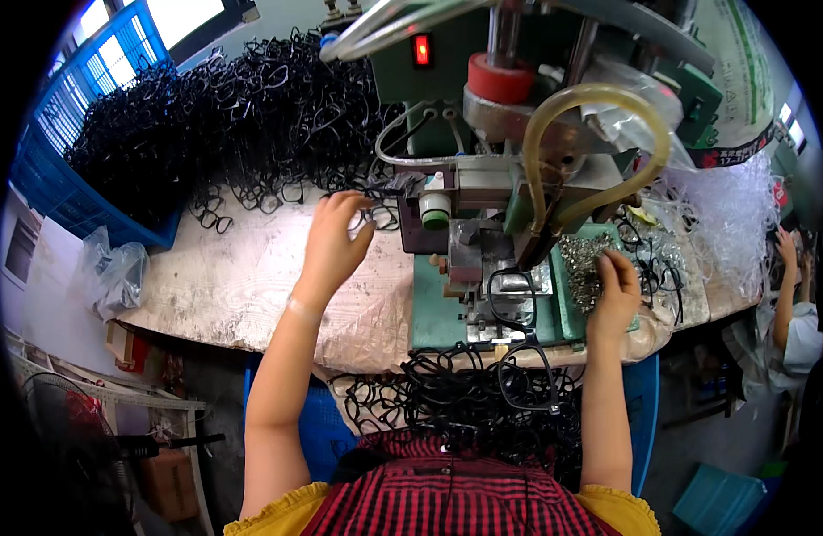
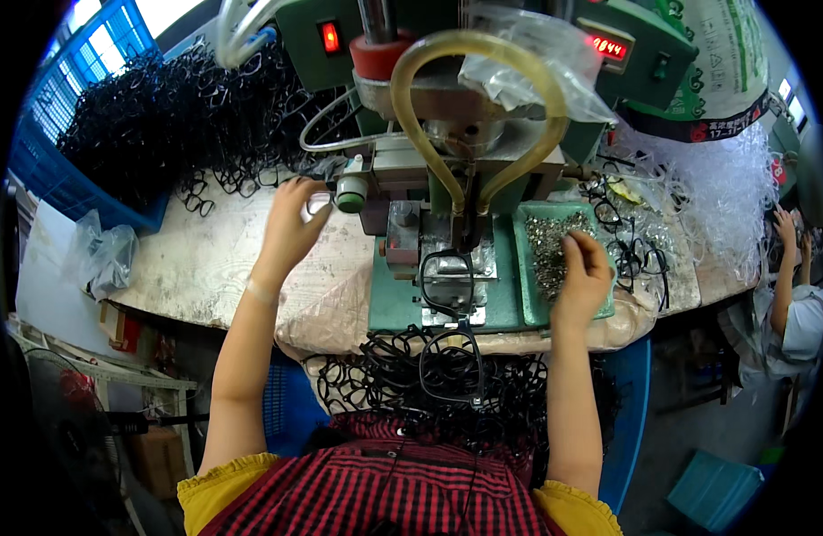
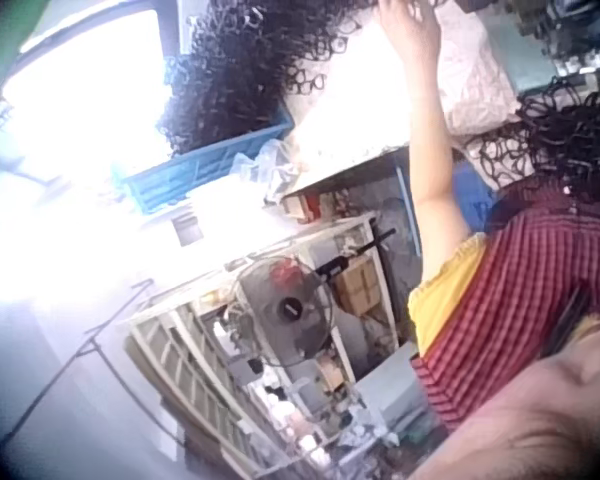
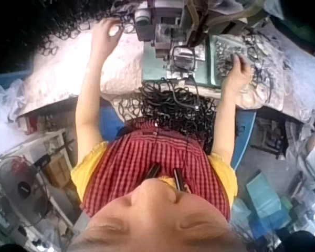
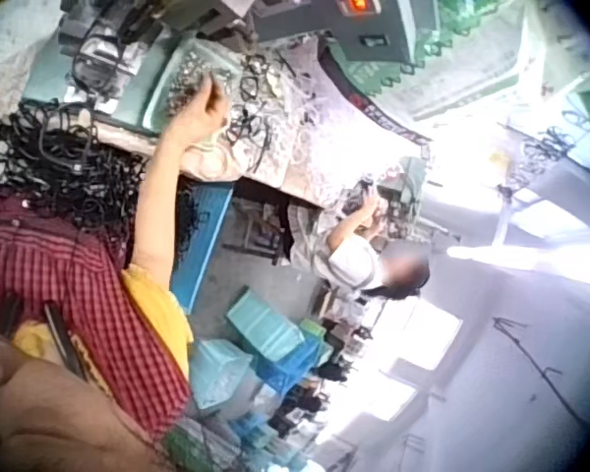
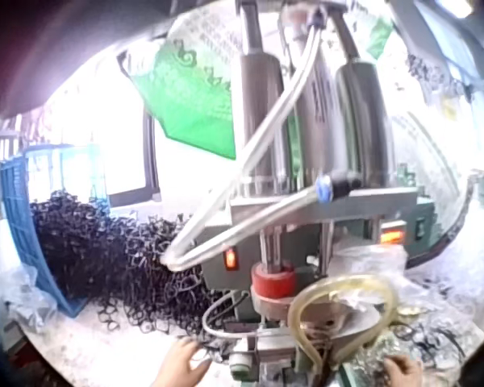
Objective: The person repeatedly picks up black eyeglass frames from a pile, places them into a press machine, and operates the machine to attach small metal components. The person then removes the assembled glasses and places them on the table. This process is repeated continuously throughout the video.
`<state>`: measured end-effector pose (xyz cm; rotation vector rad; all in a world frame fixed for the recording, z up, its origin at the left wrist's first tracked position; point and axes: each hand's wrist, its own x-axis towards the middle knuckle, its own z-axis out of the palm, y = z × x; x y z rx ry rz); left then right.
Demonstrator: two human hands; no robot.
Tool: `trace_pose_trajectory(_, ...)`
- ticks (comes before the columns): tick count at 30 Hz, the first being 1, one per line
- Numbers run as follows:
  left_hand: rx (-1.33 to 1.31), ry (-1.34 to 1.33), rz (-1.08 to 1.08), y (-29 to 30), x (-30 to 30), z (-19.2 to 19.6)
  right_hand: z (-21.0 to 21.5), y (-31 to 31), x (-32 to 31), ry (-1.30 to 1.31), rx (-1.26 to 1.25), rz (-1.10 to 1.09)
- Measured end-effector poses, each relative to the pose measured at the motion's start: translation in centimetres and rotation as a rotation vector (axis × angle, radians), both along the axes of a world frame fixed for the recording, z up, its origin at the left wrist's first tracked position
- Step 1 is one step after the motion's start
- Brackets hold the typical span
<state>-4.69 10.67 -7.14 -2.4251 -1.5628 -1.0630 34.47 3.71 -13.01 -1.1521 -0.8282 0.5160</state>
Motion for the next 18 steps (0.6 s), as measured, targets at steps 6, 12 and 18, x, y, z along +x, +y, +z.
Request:
trace_pose_trajectory(6,-0.124,0.247,0.154,8.8,-2.7,-9.4,2.5,0.9,-2.5,-0.080,-0.004,0.079)
trace_pose_trajectory(12,-0.247,0.108,0.117,0.2,-6.1,-9.4,0.6,-7.9,3.0,-0.570,-0.197,-0.170)
trace_pose_trajectory(18,-0.268,-0.240,0.186,-4.0,-9.3,-6.1,2.1,-11.7,3.0,-0.384,-0.221,-0.136)
